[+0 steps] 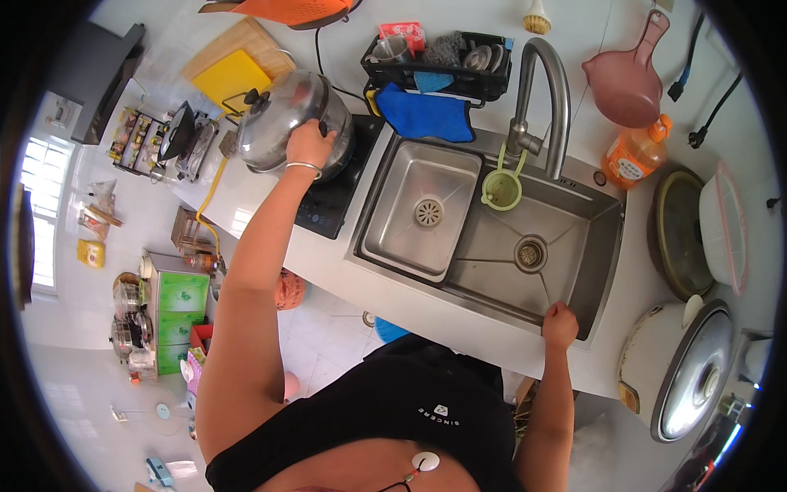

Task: The person wipes a kitchen counter with a cloth, cleans an orange appliance, rinses a plastic tray under a faucet, washes the cloth in the sink, and then washes their hands.

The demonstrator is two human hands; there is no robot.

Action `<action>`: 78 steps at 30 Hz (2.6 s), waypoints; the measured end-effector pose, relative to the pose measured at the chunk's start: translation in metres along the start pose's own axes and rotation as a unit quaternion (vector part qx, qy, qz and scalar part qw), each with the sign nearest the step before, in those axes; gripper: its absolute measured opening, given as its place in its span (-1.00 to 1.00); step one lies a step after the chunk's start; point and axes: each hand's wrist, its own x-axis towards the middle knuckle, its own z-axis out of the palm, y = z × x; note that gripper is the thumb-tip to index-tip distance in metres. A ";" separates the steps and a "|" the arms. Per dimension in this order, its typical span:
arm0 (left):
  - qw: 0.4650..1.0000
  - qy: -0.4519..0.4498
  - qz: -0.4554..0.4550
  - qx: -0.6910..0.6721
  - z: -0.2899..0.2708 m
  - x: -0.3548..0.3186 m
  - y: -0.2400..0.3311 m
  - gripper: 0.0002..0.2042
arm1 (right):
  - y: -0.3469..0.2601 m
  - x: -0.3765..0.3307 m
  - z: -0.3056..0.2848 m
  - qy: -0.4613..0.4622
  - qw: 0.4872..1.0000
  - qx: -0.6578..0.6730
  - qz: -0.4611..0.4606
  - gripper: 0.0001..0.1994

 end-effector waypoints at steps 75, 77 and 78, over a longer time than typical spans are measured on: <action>0.192 0.072 -0.374 -0.905 0.050 -0.045 0.014 -0.46 | -0.002 -0.001 0.007 -0.012 0.995 -0.068 0.070 -0.83; 0.120 0.073 -0.420 -0.896 0.057 -0.031 0.011 -0.57 | -0.001 0.001 0.005 -0.021 0.994 -0.059 0.085 -0.82; 0.125 0.102 -0.429 -0.889 0.060 -0.027 0.012 -0.69 | -0.002 0.001 0.004 -0.020 0.994 -0.058 0.091 -0.82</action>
